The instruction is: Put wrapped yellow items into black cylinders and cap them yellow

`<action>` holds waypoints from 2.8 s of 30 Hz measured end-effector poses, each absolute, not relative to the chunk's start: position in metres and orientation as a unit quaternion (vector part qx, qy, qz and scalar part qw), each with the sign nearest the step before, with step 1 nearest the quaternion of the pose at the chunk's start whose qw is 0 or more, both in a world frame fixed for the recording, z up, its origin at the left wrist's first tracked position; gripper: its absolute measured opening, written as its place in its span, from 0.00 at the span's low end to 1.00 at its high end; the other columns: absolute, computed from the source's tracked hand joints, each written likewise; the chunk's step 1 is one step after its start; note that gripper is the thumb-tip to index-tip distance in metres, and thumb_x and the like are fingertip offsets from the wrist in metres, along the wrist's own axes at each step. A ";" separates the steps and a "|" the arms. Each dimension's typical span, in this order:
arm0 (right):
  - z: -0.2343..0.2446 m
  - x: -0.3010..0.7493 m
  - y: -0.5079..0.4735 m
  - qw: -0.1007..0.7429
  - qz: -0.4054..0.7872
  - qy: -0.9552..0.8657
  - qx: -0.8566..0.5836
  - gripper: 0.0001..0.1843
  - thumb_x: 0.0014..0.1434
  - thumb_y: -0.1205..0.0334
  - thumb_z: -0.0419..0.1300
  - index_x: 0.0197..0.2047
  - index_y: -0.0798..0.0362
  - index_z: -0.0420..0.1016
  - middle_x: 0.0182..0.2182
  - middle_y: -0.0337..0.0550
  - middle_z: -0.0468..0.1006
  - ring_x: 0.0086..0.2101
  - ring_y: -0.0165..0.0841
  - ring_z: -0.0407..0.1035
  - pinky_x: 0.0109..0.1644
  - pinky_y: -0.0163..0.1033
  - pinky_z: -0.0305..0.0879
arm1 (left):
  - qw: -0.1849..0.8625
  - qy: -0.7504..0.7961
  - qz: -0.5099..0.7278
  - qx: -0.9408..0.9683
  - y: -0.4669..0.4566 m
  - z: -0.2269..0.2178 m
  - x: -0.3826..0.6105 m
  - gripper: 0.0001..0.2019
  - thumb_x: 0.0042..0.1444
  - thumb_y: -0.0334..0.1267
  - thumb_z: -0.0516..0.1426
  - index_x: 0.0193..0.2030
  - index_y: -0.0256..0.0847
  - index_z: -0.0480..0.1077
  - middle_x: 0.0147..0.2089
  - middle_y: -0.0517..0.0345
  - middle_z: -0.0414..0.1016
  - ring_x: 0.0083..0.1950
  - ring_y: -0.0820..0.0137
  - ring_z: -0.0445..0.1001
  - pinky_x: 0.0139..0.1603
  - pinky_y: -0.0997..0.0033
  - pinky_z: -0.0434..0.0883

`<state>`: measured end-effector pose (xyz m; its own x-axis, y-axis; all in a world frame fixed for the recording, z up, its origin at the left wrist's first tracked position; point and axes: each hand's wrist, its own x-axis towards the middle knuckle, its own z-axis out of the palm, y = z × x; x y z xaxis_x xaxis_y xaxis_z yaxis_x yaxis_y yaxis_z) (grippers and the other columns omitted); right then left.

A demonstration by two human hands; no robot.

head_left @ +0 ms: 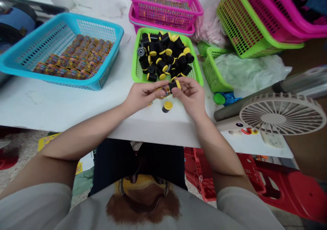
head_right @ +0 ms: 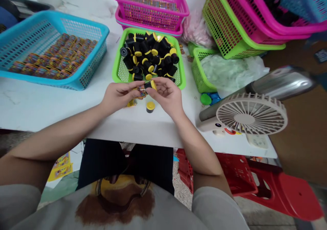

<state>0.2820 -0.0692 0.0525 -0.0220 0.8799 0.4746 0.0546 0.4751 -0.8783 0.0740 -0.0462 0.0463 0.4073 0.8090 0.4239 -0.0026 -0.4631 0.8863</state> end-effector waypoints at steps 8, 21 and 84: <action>0.052 0.286 -0.074 0.507 0.366 -0.708 -0.328 0.22 0.52 0.48 0.77 0.48 0.45 0.82 0.49 0.41 0.79 0.39 0.29 0.79 0.44 0.38 0.81 | 0.271 0.203 0.448 0.828 -0.042 0.044 0.068 0.33 0.56 0.49 0.70 0.68 0.45 0.73 0.54 0.54 0.85 0.51 0.65 0.85 0.56 0.73 0.78; 0.042 0.274 -0.080 0.447 0.036 -0.829 -0.335 0.29 0.68 0.40 0.59 0.68 0.41 0.69 0.60 0.51 0.73 0.61 0.47 0.70 0.65 0.61 0.72 | 0.408 0.279 0.498 0.712 -0.051 0.054 0.071 0.54 0.52 0.50 0.73 0.80 0.53 0.49 0.39 0.63 0.85 0.35 0.70 0.82 0.39 0.71 0.78; 0.029 0.272 -0.090 0.443 -0.080 -0.843 -0.294 0.15 0.64 0.43 0.64 0.53 0.33 0.75 0.45 0.34 0.85 0.50 0.42 0.78 0.68 0.62 0.60 | 0.515 0.132 0.361 0.767 -0.065 0.046 0.080 0.38 0.61 0.53 0.64 0.71 0.54 0.49 0.34 0.66 0.73 0.27 0.73 0.75 0.27 0.75 0.73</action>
